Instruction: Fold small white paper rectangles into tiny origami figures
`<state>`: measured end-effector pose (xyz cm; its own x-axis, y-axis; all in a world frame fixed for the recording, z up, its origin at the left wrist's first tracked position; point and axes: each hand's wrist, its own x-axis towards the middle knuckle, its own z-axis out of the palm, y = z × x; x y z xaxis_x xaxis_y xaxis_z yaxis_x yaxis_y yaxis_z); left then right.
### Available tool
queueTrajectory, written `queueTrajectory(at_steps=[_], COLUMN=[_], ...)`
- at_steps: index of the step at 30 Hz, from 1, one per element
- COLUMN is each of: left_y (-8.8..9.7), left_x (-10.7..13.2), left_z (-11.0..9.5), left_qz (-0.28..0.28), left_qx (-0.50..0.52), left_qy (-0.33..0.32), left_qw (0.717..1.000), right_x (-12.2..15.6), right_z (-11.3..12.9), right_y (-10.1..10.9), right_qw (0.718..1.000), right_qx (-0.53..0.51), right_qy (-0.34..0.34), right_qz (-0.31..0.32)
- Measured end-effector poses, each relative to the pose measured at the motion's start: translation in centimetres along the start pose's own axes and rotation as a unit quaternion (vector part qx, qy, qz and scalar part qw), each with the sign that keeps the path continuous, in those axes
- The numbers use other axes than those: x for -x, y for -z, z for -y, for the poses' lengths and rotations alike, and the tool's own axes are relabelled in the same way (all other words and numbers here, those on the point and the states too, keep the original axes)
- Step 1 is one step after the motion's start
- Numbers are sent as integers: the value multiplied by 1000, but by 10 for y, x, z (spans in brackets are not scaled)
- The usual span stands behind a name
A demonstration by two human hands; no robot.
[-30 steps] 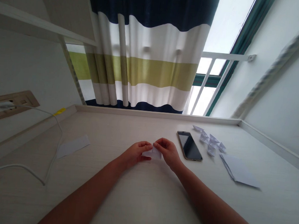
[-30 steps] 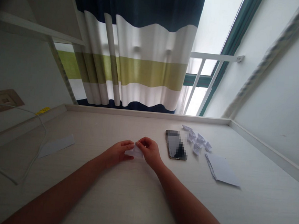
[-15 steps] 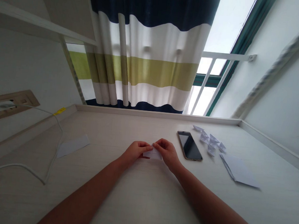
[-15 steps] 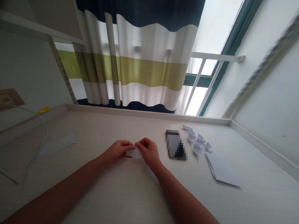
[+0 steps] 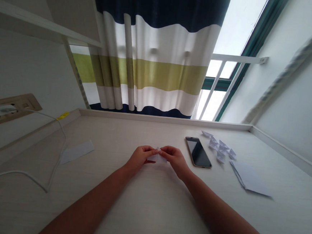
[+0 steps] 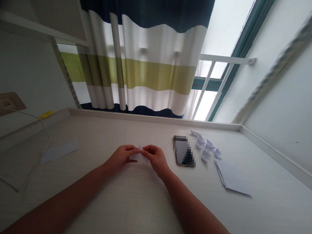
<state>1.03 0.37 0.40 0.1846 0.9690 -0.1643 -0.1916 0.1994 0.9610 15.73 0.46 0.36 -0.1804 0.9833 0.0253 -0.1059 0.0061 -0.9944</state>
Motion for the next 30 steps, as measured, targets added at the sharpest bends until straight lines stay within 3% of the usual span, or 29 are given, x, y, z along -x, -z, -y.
queueTrajectory(at_steps=[14, 23, 30], left_y=[-1, -4, -2], left_x=[0, 2, 0], left_z=[0, -3, -1], left_qz=[-4, -43, -39], left_qx=[-23, -1, -12], left_qy=[-8, -17, -26], left_qw=[1000, 999, 999], right_x=[2, 1, 0], right_z=[0, 6, 2], right_y=[-4, 3, 2], right_qw=[999, 995, 996], right_qx=[-14, -66, -60], right_qy=[-18, -71, -65], right_qz=[-38, 24, -1])
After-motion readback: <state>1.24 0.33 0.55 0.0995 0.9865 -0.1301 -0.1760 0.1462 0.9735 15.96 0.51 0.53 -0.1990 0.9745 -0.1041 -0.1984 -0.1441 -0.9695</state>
